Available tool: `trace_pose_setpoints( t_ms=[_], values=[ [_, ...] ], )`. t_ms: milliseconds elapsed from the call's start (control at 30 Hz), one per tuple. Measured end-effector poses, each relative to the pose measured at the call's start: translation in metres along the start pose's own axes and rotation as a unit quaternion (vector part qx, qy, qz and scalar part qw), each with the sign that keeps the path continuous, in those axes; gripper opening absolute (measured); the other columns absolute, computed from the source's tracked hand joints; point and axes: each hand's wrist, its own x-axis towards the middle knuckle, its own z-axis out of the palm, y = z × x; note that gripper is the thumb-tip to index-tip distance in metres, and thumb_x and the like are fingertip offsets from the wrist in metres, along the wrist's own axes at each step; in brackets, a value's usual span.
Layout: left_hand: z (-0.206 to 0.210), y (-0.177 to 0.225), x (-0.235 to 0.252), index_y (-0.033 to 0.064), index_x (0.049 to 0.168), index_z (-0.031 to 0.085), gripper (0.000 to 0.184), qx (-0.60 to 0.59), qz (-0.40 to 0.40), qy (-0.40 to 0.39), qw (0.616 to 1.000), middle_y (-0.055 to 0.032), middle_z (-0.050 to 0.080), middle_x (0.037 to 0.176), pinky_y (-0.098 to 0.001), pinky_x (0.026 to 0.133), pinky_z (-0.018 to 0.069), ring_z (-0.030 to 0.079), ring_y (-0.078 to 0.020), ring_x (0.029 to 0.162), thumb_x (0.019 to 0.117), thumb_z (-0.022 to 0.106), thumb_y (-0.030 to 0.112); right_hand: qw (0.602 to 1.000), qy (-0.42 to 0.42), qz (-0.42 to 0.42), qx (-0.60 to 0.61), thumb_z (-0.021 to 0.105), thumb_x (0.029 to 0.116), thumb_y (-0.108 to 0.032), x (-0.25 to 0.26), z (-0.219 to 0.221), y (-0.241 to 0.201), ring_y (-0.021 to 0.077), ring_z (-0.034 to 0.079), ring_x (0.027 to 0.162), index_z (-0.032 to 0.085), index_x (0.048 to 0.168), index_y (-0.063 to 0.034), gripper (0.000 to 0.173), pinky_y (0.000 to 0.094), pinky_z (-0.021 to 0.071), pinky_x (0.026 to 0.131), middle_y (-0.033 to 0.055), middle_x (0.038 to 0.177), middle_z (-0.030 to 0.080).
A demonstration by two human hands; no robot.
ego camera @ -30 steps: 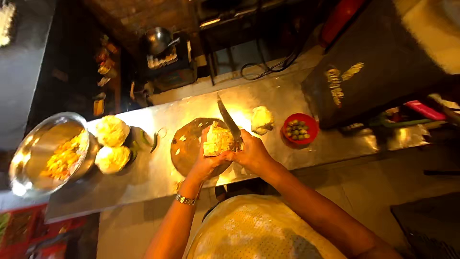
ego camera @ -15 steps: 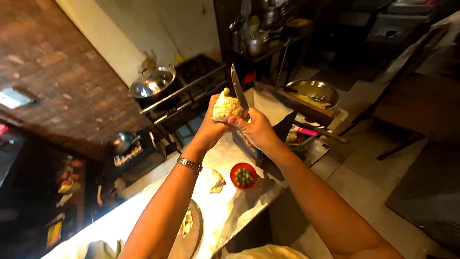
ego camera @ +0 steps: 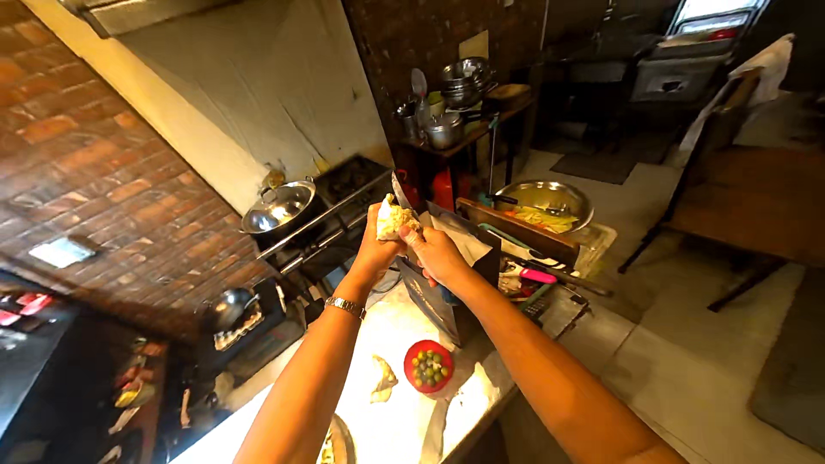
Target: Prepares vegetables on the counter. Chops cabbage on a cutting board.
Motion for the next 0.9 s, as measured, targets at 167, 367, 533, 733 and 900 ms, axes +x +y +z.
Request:
trace_pose_setpoints(
  t_ms=[167, 367, 533, 733, 900],
  values=[
    [0.008, -0.008, -0.001, 0.0171, 0.147, 0.032, 0.085, 0.073, 0.02, 0.028, 0.997, -0.0115, 0.06, 0.126, -0.0386, 0.076, 0.059, 0.066, -0.0204, 0.101, 0.0782, 0.076, -0.006, 1.0, -0.003, 0.0, 0.011, 0.072, 0.0952, -0.048, 0.005, -0.012, 0.006, 0.0144, 0.051, 0.05, 0.055, 0.126, -0.0015, 0.058, 0.0294, 0.0483, 0.047, 0.0115, 0.081, 0.058],
    [0.015, -0.013, 0.002, 0.0131, 0.148, 0.033, 0.084, 0.111, 0.069, 0.042, 0.991, -0.0125, 0.06, 0.127, -0.0404, 0.088, 0.0568, 0.064, -0.0189, 0.107, 0.0791, 0.078, -0.001, 1.0, -0.004, -0.012, 0.008, 0.066, 0.0973, -0.052, 0.005, -0.011, 0.011, 0.0143, 0.051, 0.048, 0.055, 0.113, 0.0004, 0.056, 0.0293, 0.0487, 0.047, 0.009, 0.073, 0.054],
    [0.022, -0.014, 0.004, 0.0152, 0.148, 0.032, 0.082, 0.102, 0.067, 0.046, 0.992, -0.0113, 0.062, 0.125, -0.0397, 0.083, 0.0581, 0.066, -0.0187, 0.103, 0.0805, 0.075, -0.001, 1.0, 0.001, -0.02, 0.011, 0.053, 0.1033, -0.054, 0.004, -0.01, 0.012, 0.0131, 0.047, 0.043, 0.059, 0.098, 0.0, 0.054, 0.0286, 0.0451, 0.044, 0.0068, 0.062, 0.049],
    [0.027, -0.013, 0.006, 0.0134, 0.146, 0.033, 0.077, 0.16, 0.039, 0.084, 0.983, -0.0149, 0.064, 0.12, -0.0455, 0.083, 0.0574, 0.067, -0.024, 0.102, 0.0835, 0.076, 0.001, 1.0, 0.0, 0.025, 0.0, 0.047, 0.1032, -0.061, 0.005, -0.013, 0.006, 0.0134, 0.047, 0.042, 0.059, 0.092, -0.0011, 0.062, 0.0284, 0.0451, 0.043, 0.0069, 0.061, 0.049],
    [0.034, -0.006, 0.005, 0.0088, 0.145, 0.034, 0.076, 0.234, 0.027, 0.086, 0.968, -0.0203, 0.064, 0.121, -0.0523, 0.087, 0.056, 0.067, -0.0303, 0.106, 0.0831, 0.075, -0.002, 0.999, -0.014, 0.048, 0.019, 0.041, 0.1058, -0.061, 0.007, -0.018, 0.005, 0.013, 0.045, 0.044, 0.058, 0.094, -0.004, 0.06, 0.028, 0.0431, 0.044, 0.0064, 0.065, 0.049]
  ],
)
